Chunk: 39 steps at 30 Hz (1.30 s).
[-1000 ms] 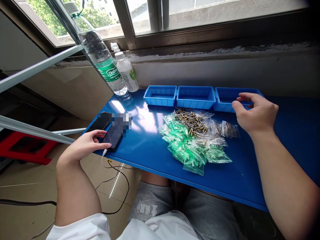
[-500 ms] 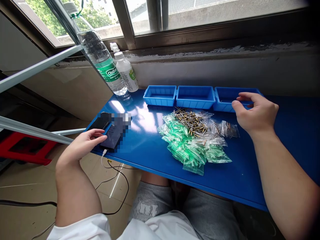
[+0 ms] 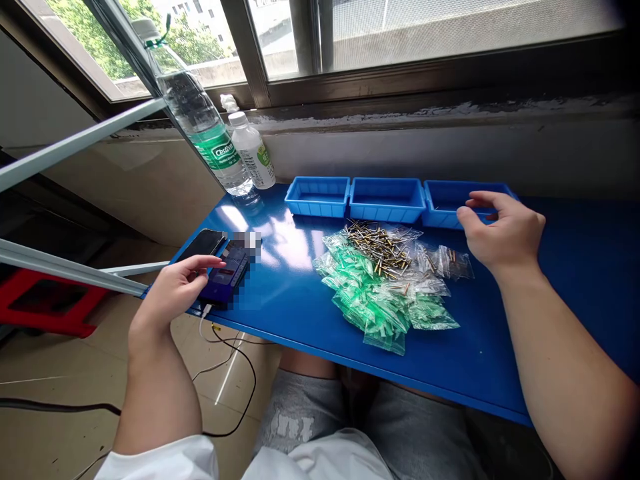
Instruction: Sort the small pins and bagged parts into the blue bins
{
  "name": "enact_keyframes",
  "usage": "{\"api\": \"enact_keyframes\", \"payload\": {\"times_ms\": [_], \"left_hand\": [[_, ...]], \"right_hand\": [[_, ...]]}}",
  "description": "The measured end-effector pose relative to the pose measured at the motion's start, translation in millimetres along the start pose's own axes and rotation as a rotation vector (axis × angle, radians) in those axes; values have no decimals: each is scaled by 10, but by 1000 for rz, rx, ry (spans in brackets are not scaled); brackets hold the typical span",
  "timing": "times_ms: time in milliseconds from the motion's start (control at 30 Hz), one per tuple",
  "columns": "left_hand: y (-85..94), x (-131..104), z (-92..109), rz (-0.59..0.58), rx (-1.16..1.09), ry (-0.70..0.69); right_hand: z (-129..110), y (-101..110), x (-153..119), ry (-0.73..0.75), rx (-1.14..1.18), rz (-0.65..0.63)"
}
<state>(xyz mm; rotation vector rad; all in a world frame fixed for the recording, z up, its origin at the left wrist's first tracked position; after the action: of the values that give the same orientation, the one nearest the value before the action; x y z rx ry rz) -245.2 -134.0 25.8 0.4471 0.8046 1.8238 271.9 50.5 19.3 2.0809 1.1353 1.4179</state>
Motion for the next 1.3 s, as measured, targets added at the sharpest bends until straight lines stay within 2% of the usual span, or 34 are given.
{"api": "enact_keyframes", "payload": {"times_ms": [133, 233, 333, 400, 500, 667, 733, 800, 900, 967, 1100, 1200, 1300], "left_hand": [[-40, 16, -38, -49, -10, 4], [7, -27, -25, 38, -67, -38], [11, -63, 122, 146, -169, -120], [-76, -37, 314, 169, -170, -158], [-350, 87, 759, 126, -80, -236], [-1041, 360, 1603, -143, 22, -415], [-1290, 456, 1849, -220, 102, -464], [-1497, 548, 2009, -280, 141, -481], [-1740, 668, 2124, -331, 150, -508], [-1865, 722, 2164, -316, 109, -601], [-2112, 785, 2116, -333, 2, -739], [-2219, 785, 2054, -317, -1, -836], [-2263, 758, 1995, -349, 36, -868]], "right_hand": [[-2, 11, 0, -7, 1, 0], [-3, 11, 7, -13, 7, -8], [-11, -11, 7, 1, 12, -15], [-33, -29, -2, 22, 29, -21], [-96, -45, -28, 29, 58, -58], [-285, -103, -110, 90, 26, -288], [-342, -148, -145, 139, 16, -380], [-353, -202, -170, 165, 20, -440], [-321, -307, -202, 211, 30, -517], [-301, -375, -229, 262, 24, -569], [-285, -440, -262, 311, 14, -615], [-294, -444, -269, 307, 18, -628], [-305, -425, -269, 279, 14, -645]]}}
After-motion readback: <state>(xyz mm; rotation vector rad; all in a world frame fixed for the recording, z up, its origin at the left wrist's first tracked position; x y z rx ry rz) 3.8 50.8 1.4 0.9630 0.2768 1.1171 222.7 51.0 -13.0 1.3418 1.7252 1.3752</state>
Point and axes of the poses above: each hand's wrist, its own x-axis towards the middle knuckle, its own y-axis out of the back of the hand, z = x × y, the point moved 5 cm from there along x, towards the middle knuckle, and after that the axes turned 9 degrees about -x, right-handed, at the moved point
